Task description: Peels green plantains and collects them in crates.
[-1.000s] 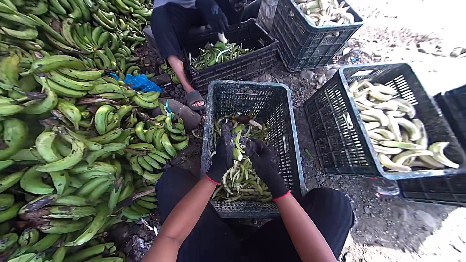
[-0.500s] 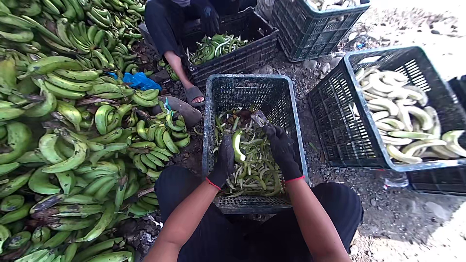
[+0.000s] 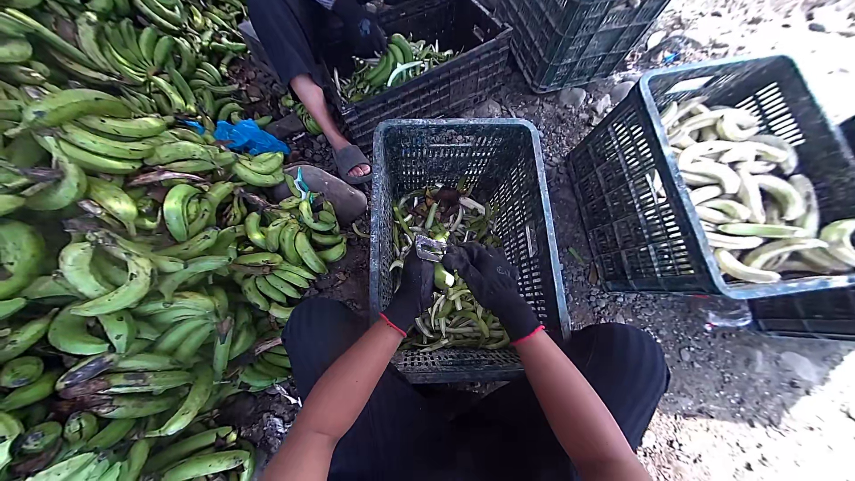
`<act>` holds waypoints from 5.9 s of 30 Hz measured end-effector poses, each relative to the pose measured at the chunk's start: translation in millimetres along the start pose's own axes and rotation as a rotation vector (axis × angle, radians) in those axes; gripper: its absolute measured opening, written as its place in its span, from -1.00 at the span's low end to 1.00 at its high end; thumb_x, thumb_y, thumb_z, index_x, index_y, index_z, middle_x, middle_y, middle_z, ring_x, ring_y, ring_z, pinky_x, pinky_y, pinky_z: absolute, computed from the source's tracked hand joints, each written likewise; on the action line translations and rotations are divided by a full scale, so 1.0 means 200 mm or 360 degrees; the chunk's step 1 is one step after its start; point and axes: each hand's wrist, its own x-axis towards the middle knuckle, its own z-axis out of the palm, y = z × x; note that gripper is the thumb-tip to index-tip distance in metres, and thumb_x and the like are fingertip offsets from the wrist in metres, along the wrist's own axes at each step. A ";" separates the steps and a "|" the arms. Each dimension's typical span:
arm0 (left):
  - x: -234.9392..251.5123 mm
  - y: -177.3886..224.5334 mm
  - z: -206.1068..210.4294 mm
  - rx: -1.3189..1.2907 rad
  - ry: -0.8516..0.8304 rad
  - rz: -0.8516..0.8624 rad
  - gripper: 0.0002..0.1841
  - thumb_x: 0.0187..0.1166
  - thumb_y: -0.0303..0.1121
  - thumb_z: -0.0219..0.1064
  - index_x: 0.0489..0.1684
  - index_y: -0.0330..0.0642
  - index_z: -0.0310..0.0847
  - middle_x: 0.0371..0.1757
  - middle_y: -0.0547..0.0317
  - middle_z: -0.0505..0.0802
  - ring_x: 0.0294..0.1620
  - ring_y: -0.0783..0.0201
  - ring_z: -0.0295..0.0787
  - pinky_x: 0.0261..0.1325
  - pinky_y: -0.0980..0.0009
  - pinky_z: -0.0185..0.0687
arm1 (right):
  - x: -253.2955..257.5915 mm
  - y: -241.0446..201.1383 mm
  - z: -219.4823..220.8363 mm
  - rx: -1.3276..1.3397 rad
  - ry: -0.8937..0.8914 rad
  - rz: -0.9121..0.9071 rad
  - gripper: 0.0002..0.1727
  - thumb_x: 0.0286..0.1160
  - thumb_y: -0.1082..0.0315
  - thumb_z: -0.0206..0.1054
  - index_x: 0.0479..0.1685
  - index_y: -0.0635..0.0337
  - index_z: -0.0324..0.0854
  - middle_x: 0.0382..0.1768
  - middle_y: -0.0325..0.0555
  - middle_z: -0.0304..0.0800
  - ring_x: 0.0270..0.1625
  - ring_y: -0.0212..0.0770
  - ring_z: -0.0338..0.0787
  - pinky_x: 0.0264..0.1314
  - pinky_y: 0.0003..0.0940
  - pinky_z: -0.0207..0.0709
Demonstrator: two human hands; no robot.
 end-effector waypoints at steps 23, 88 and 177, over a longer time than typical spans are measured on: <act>0.05 0.08 -0.14 0.0505 0.0114 0.1050 -0.29 0.77 0.31 -0.31 0.78 0.18 0.22 0.45 0.22 0.70 0.09 0.34 0.76 0.09 0.26 0.76 | -0.08 -0.08 -0.02 0.0073 -0.0053 0.0091 -0.23 0.55 -0.46 -0.01 0.39 -0.10 0.67 0.22 0.20 0.72 0.36 0.35 0.60 0.19 0.43 0.43; 0.02 0.09 -0.02 0.0110 0.0325 0.0554 -0.42 0.82 0.19 -0.20 0.68 0.24 0.37 0.33 0.09 0.73 0.10 0.22 0.70 0.11 0.14 0.66 | -0.02 -0.03 -0.05 0.0041 0.0392 0.0150 -0.13 0.59 -0.52 -0.27 0.35 -0.13 0.71 0.20 0.23 0.74 0.29 0.36 0.67 0.12 0.43 0.48; -0.01 0.08 -0.10 0.0587 0.0119 0.0599 -0.45 0.89 -0.01 -0.28 0.57 -0.11 0.41 0.30 -0.04 0.71 0.23 0.16 0.67 0.26 0.10 0.61 | -0.04 -0.09 0.02 -0.0173 0.0365 0.0025 -0.15 0.59 -0.48 -0.18 0.54 -0.10 0.60 0.17 0.32 0.74 0.15 0.42 0.73 0.00 0.44 0.50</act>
